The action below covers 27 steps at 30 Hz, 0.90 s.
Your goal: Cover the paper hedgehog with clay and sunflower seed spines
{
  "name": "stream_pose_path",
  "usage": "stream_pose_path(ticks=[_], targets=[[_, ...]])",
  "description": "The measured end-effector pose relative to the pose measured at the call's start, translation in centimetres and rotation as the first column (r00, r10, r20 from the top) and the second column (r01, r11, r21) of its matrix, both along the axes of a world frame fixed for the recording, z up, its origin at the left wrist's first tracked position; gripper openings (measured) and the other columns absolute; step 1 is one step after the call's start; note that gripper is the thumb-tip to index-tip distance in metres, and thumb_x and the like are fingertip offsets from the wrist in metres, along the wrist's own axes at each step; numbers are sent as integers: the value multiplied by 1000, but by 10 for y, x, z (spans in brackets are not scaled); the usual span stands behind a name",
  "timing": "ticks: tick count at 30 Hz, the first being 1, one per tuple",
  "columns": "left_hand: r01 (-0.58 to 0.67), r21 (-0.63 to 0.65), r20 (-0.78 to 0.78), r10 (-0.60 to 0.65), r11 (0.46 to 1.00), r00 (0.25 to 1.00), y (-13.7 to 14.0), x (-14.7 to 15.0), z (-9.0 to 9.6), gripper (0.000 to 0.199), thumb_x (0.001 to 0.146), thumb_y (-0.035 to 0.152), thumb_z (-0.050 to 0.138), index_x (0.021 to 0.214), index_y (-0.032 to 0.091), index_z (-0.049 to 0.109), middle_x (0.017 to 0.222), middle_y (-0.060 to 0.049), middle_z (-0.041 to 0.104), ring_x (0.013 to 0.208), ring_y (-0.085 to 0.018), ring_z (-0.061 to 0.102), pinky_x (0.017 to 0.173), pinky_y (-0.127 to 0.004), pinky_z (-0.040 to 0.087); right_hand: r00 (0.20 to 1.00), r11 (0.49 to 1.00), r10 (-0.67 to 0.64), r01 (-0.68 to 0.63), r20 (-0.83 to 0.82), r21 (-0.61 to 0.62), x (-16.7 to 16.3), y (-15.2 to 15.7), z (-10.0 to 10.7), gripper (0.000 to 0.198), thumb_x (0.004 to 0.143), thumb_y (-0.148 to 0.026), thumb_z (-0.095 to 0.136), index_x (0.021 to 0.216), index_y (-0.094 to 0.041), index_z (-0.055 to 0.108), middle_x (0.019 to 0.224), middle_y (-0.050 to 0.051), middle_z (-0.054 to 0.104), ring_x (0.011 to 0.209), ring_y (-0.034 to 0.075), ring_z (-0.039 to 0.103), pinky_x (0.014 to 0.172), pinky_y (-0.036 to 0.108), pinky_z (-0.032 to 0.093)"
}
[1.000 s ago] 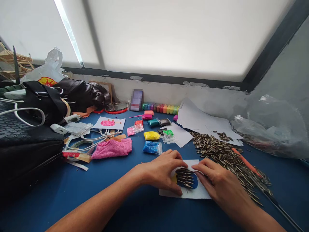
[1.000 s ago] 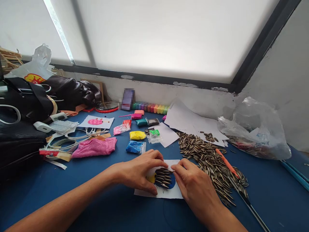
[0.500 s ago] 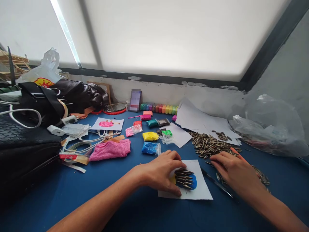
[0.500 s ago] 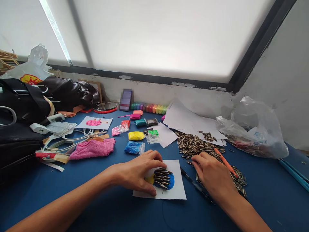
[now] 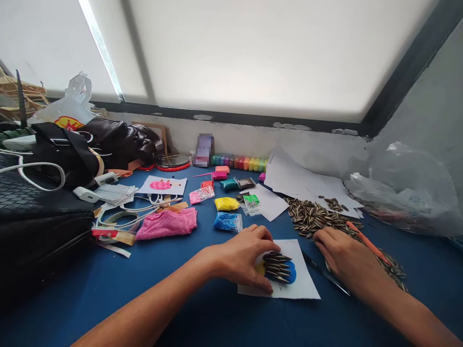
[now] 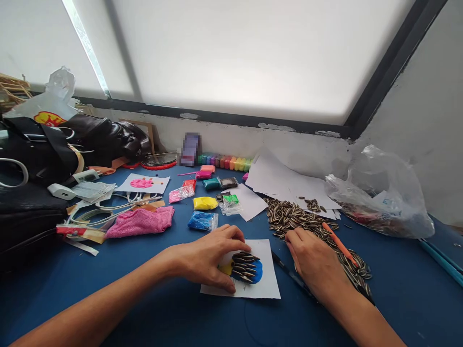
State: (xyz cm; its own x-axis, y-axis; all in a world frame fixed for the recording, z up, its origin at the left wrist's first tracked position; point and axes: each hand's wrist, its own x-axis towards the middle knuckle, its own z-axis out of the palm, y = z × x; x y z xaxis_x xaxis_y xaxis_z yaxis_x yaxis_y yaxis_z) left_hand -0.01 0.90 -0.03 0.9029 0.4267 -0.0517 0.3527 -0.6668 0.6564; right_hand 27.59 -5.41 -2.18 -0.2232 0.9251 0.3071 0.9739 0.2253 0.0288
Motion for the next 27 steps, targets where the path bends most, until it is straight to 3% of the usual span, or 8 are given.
stream_pose_path(ticks=[6,11,14,19,27], targets=[[-1,7,1,1,1000,1000,1,0,-1,72,68,46,81,131,20,58,128,-11,48,118,-28,46,102,-40,43,995,1000,-28,29,-93,11,-6,-6,12,28,96,-28,35,91,-22,62,86,7,71,74,21,69,61,32,53],[9,6,17,-9,1000,1000,2,0,-2,70,69,46,80,130,20,58,128,-11,48,117,-28,46,102,-41,42,901,981,-86,2,-424,-196,-20,-15,26,28,95,-37,44,102,-23,67,95,6,75,83,20,71,68,28,58],[12,7,21,-12,1000,1000,2,0,-3,70,68,45,82,128,19,59,127,-11,49,117,-28,46,102,-41,42,864,973,-66,-56,-500,-225,-27,-19,31,28,93,-42,51,102,-24,69,93,6,75,80,20,70,64,28,57],[18,16,35,-18,1000,999,2,0,-4,67,68,43,82,126,21,60,126,-11,49,118,-28,46,102,-40,42,896,977,67,-148,-439,-152,-36,-22,37,27,93,-40,50,82,-26,70,79,3,70,62,16,65,52,26,51],[12,28,10,-12,1000,1000,0,0,0,67,69,42,81,128,19,59,128,-10,48,117,-27,46,102,-38,41,923,965,184,-235,-338,-119,-44,-29,22,30,95,-25,42,92,-26,72,75,2,71,64,15,69,55,23,55]])
